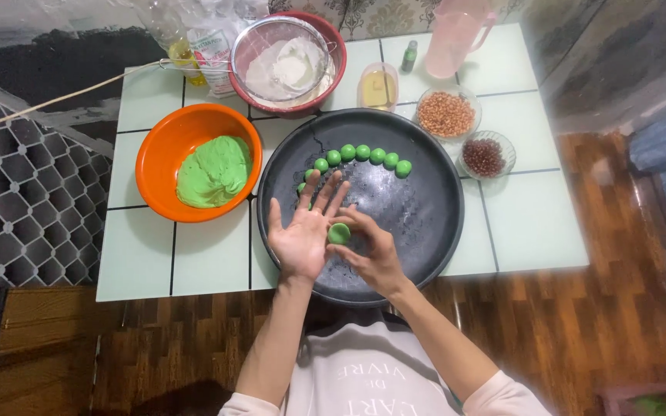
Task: The person is taking small portions of green dough from a bowl and rolling them into small balls using their hands, then placing them in a circular arrangement on a large black tray.
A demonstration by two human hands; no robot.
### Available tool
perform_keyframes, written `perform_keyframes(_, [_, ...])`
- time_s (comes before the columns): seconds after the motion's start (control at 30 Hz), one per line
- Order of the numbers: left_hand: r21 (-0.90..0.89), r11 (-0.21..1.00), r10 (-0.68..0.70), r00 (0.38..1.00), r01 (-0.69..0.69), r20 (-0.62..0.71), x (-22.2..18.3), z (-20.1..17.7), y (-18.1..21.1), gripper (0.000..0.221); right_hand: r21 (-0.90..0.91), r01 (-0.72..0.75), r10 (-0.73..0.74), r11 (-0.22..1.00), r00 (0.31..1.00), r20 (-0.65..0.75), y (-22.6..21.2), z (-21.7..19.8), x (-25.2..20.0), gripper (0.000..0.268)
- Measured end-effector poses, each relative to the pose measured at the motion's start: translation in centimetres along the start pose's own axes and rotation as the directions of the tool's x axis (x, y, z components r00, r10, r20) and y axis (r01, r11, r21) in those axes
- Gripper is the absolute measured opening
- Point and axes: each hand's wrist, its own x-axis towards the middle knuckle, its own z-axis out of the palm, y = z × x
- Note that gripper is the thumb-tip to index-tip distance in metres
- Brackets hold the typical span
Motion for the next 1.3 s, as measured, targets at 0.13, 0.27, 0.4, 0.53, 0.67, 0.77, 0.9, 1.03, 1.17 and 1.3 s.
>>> perform_keyframes(0.13, [0.112, 0.994, 0.031, 0.992, -0.018, -0.121, 0.5, -4.4, 1.5, 0.074, 0.175, -0.274, 0.285, 0.946, 0.958, -0.039, 3.9, 0.4, -1.5, 0.07])
perform_keyframes(0.27, [0.071, 0.997, 0.04, 0.946, -0.018, -0.322, -0.9, -9.1, 3.2, 0.07, 0.037, -0.417, 0.416, 0.908, 0.909, 0.029, 10.2, 0.7, -4.0, 0.064])
perform_keyframes(0.4, [0.139, 0.989, 0.113, 0.892, -0.057, -0.438, -2.7, -10.4, 3.7, 0.067, -0.198, -0.404, 0.434, 0.893, 0.888, 0.148, 13.5, 0.9, -5.7, 0.059])
perform_keyframes(0.53, [0.189, 0.978, 0.161, 0.876, -0.082, -0.455, -3.3, -11.3, 4.0, 0.061, -0.384, -0.342, 0.442, 0.858, 0.872, 0.209, 15.4, 1.4, -6.6, 0.06])
perform_keyframes(0.67, [0.339, 0.938, 0.225, 0.866, -0.069, -0.446, -3.6, -13.0, 3.7, 0.056, -0.485, -0.312, 0.454, 0.817, 0.867, 0.206, 16.5, 1.8, -7.0, 0.06])
perform_keyframes(0.77, [0.82, 0.57, 0.355, 0.885, 0.052, -0.302, -4.3, -12.6, 2.5, 0.059, -0.581, -0.279, 0.466, 0.764, 0.862, 0.199, 17.2, 1.5, -7.6, 0.059])
perform_keyframes(0.9, [0.98, 0.172, 0.344, 0.926, 0.101, -0.156, -4.6, -16.9, 1.4, 0.05, -0.533, -0.279, 0.434, 0.798, 0.881, 0.188, 17.9, 1.3, -8.1, 0.065])
perform_keyframes(1.03, [0.964, -0.231, 0.245, 0.967, 0.132, -0.073, -5.0, -18.8, 0.6, 0.036, -0.526, -0.299, 0.428, 0.796, 0.892, 0.142, 19.3, 1.4, -8.7, 0.06])
perform_keyframes(1.17, [0.947, -0.319, 0.214, 0.975, 0.02, 0.052, -5.7, -17.8, 0.3, 0.027, -0.44, -0.293, 0.378, 0.849, 0.918, 0.117, 19.0, 1.7, -8.7, 0.055])
perform_keyframes(1.3, [0.94, -0.341, 0.229, 0.969, -0.009, 0.092, -6.0, -18.4, 0.2, 0.025, -0.419, -0.272, 0.358, 0.866, 0.924, 0.139, 19.0, 1.8, -9.1, 0.054])
